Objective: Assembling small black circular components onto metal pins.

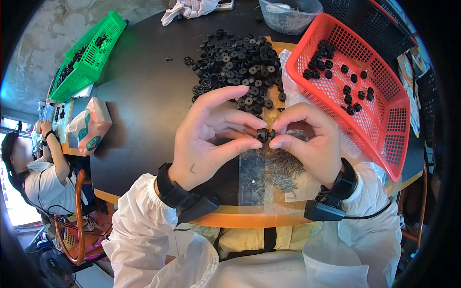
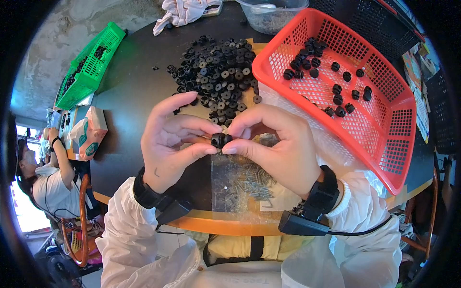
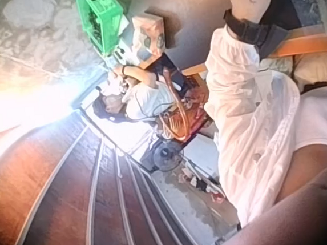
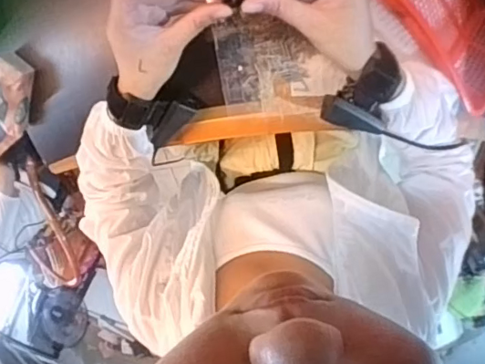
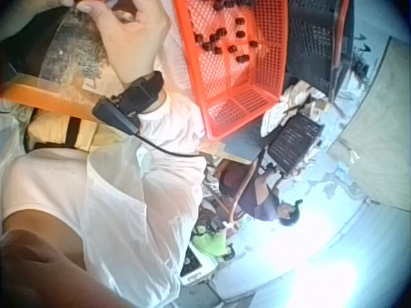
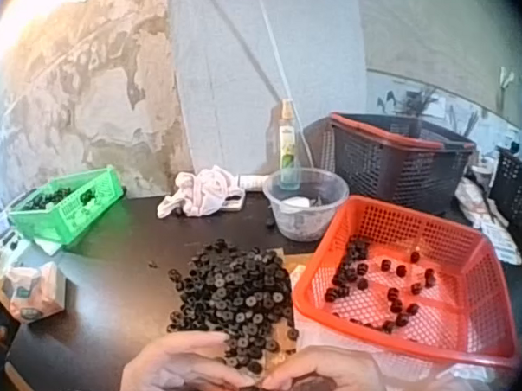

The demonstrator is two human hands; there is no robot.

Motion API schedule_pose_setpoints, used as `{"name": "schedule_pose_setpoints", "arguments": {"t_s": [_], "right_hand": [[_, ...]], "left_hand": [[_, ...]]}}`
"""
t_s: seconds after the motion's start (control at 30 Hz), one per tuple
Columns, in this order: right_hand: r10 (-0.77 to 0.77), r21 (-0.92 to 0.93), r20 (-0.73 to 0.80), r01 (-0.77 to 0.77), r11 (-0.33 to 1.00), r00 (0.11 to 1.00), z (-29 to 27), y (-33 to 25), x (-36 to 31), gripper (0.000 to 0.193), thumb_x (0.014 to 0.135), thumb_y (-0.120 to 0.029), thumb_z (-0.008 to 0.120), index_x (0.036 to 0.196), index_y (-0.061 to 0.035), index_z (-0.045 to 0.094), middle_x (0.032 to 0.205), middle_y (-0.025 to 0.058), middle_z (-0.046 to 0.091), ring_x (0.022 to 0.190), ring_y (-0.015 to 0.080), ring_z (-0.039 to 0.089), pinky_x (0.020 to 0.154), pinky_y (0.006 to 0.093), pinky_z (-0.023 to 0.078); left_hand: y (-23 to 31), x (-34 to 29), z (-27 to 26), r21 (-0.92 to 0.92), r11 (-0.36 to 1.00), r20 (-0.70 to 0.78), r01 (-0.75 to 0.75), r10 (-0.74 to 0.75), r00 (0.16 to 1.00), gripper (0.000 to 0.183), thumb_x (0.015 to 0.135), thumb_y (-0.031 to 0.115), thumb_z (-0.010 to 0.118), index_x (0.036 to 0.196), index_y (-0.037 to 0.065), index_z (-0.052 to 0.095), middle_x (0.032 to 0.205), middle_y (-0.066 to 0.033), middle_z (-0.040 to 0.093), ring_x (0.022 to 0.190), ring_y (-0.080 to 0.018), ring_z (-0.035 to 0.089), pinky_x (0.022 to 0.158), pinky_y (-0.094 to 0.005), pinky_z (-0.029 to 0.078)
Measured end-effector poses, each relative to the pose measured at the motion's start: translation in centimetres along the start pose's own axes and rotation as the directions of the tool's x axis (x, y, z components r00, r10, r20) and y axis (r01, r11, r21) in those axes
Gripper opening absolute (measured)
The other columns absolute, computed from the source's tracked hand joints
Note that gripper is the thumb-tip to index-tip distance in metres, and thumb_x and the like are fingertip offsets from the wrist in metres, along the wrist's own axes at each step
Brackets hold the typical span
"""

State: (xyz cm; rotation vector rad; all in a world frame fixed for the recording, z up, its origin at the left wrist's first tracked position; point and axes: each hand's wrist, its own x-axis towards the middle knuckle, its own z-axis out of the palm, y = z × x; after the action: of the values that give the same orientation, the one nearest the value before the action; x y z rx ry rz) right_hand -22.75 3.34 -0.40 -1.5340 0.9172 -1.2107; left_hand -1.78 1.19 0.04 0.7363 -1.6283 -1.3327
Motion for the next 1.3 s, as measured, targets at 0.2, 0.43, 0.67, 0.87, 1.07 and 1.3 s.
{"name": "schedule_pose_setpoints", "arguments": {"t_s": [0.2,0.43,0.67,0.87,1.07,1.3], "right_hand": [[0.148,0.116,0.067,-0.155,0.981,0.987,-0.1,0.4,0.1,0.025,0.079,-0.003,0.075,0.101,-0.0029,0.063,0.090,0.0000,0.062,0.085,0.0077,0.060,0.075,0.0239,0.050],[0.249,0.318,0.235,-0.316,0.894,0.940,-0.3,-0.6,1.0,0.056,0.079,0.000,0.074,0.129,-0.0055,0.048,0.099,0.0023,0.062,0.096,0.0099,0.059,0.086,0.0249,0.049],[0.279,0.475,0.385,-0.448,0.757,0.880,-1.0,0.2,1.0,0.063,0.078,0.003,0.073,0.133,-0.0062,0.043,0.104,0.0044,0.063,0.097,0.0112,0.059,0.089,0.0268,0.050],[0.268,0.533,0.434,-0.485,0.693,0.860,-0.9,0.3,0.9,0.061,0.081,0.001,0.072,0.133,-0.0050,0.042,0.103,0.0053,0.063,0.097,0.0112,0.059,0.089,0.0268,0.049],[0.213,0.548,0.443,-0.451,0.704,0.871,-0.4,0.6,0.6,0.057,0.083,0.002,0.070,0.132,-0.0024,0.043,0.105,0.0073,0.063,0.101,0.0116,0.059,0.089,0.0277,0.050],[0.256,0.451,0.447,-0.463,0.763,0.857,-0.8,0.0,0.8,0.054,0.082,0.008,0.066,0.131,0.0000,0.044,0.105,0.0093,0.064,0.096,0.0131,0.064,0.087,0.0271,0.052]], "left_hand": [[-0.5,0.2,-0.3,0.038,0.996,0.021,-0.085,0.084,0.996,0.066,0.079,-0.005,0.072,0.135,-0.003,0.036,0.103,-0.0191,0.067,0.095,-0.0229,0.067,0.081,-0.0302,0.056],[-0.7,0.2,-1.2,0.318,0.905,0.151,-0.281,0.245,0.958,0.046,0.078,0.008,0.076,0.118,0.000,0.056,0.103,-0.0124,0.068,0.092,-0.0191,0.063,0.080,-0.0302,0.048],[-0.2,1.0,-1.2,0.534,0.687,0.285,-0.494,0.403,0.869,0.037,0.070,0.026,0.080,0.100,0.008,0.069,0.095,-0.0045,0.068,0.091,-0.0199,0.057,0.083,-0.0336,0.042],[-0.3,1.0,-1.1,0.614,0.586,0.256,-0.529,0.486,0.835,0.037,0.063,0.032,0.081,0.094,0.015,0.072,0.099,-0.0017,0.064,0.091,-0.0217,0.057,0.083,-0.0348,0.042],[-0.1,0.9,-0.9,0.606,0.612,0.259,-0.508,0.452,0.854,0.034,0.061,0.029,0.081,0.092,0.016,0.073,0.096,0.0008,0.061,0.090,-0.0209,0.055,0.081,-0.0353,0.042],[0.5,0.5,-0.6,0.677,0.536,0.292,-0.504,0.433,0.853,0.036,0.061,0.027,0.081,0.094,0.016,0.074,0.089,0.0009,0.060,0.083,-0.0205,0.055,0.077,-0.0344,0.043]]}}
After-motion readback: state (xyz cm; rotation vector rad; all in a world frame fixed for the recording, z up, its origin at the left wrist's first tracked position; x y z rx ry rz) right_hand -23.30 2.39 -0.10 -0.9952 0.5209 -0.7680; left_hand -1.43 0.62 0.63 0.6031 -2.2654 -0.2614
